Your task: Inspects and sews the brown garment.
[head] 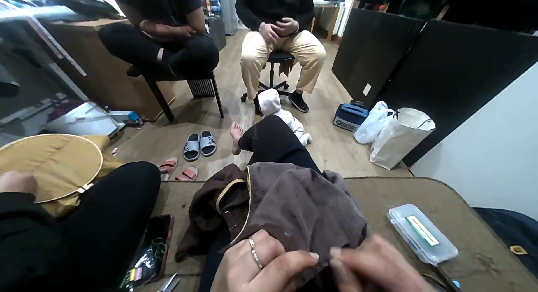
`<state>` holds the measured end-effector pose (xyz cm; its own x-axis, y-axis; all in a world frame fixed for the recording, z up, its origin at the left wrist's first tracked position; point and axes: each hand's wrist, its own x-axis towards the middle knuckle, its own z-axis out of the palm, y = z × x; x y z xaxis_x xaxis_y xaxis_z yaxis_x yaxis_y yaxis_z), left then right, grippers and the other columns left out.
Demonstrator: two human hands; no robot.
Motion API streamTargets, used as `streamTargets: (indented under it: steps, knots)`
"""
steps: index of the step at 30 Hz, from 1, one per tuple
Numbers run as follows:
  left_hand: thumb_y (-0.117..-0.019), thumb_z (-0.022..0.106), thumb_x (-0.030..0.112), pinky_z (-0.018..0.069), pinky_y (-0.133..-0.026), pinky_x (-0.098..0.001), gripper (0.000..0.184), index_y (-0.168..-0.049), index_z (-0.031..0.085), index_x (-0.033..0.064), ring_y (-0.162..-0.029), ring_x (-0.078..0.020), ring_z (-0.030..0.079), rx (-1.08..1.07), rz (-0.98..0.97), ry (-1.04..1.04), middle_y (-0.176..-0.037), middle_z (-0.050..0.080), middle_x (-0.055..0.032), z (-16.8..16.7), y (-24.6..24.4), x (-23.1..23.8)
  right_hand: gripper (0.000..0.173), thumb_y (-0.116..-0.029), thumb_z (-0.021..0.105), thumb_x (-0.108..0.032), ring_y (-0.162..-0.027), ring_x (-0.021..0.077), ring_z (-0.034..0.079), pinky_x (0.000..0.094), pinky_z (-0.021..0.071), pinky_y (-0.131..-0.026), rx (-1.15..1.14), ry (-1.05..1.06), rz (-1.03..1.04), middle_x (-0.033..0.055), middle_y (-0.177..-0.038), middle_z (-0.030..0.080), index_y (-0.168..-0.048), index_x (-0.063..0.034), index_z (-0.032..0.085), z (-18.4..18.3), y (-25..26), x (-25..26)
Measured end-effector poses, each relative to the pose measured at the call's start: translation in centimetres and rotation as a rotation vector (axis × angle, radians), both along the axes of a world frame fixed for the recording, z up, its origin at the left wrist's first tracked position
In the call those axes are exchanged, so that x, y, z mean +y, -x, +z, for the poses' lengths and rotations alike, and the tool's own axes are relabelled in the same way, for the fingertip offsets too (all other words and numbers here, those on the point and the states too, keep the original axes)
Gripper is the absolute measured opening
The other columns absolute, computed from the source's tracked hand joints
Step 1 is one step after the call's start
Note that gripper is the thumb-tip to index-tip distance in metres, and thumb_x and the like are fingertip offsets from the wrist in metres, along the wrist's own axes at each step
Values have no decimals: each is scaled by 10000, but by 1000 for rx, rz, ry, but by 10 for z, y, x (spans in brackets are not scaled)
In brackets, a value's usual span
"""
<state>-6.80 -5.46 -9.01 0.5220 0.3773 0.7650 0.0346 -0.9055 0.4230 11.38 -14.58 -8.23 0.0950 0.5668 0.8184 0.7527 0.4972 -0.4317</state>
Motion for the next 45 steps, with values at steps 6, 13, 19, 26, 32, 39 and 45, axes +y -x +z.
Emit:
streamTargets:
  steps: [6,13,19,26,32,39,45]
  knots:
    - [-1008,644,186,470,-756,-183,137,-1110,720,137,-807,-129,568,-11,14,-18,-824,570,-45,0,-2,2,108,-969,631,-131,-697,173,536,231,448,-702,-33,-3,111,70,-715,569,-920,-50,684,-8,11,-2]
    - [-1001,646,181,459,-754,-184,126,-1101,715,145,-809,-126,557,-16,37,-18,-830,562,-38,1,-2,4,91,-935,649,-111,-689,160,563,222,468,-687,-9,34,79,67,-698,601,-874,-51,680,-9,12,2]
    - [-991,660,164,460,-755,-176,119,-1099,708,147,-806,-117,554,-16,43,-12,-834,555,-33,1,-2,2,70,-958,663,-144,-702,79,560,156,467,-674,45,38,-28,30,-746,601,-932,-81,681,-6,3,5]
    - [-1000,643,158,450,-733,-194,119,-1098,709,143,-795,-135,546,0,20,-11,-824,550,-39,0,-3,0,78,-982,655,-170,-735,17,567,120,469,-692,111,82,-2,4,-794,604,-972,-94,669,-1,-2,3]
    - [-1001,654,176,449,-734,-190,146,-1126,727,158,-792,-125,546,-4,55,-23,-818,551,-37,-1,-4,0,86,-974,640,-138,-754,124,541,187,448,-738,14,-1,89,52,-778,562,-949,-63,675,-6,6,-1]
    - [-1000,642,163,458,-730,-205,147,-1117,731,153,-785,-139,558,14,88,-37,-804,572,-40,-1,-5,3,74,-931,675,-115,-740,136,577,195,475,-724,43,71,123,67,-747,613,-899,-51,692,-11,6,3]
    - [-997,642,157,468,-733,-212,125,-1097,716,144,-796,-147,571,30,96,-26,-808,584,-43,0,-5,0,75,-936,689,-132,-730,17,610,124,506,-678,123,151,-5,27,-786,658,-922,-60,706,-6,-6,8]
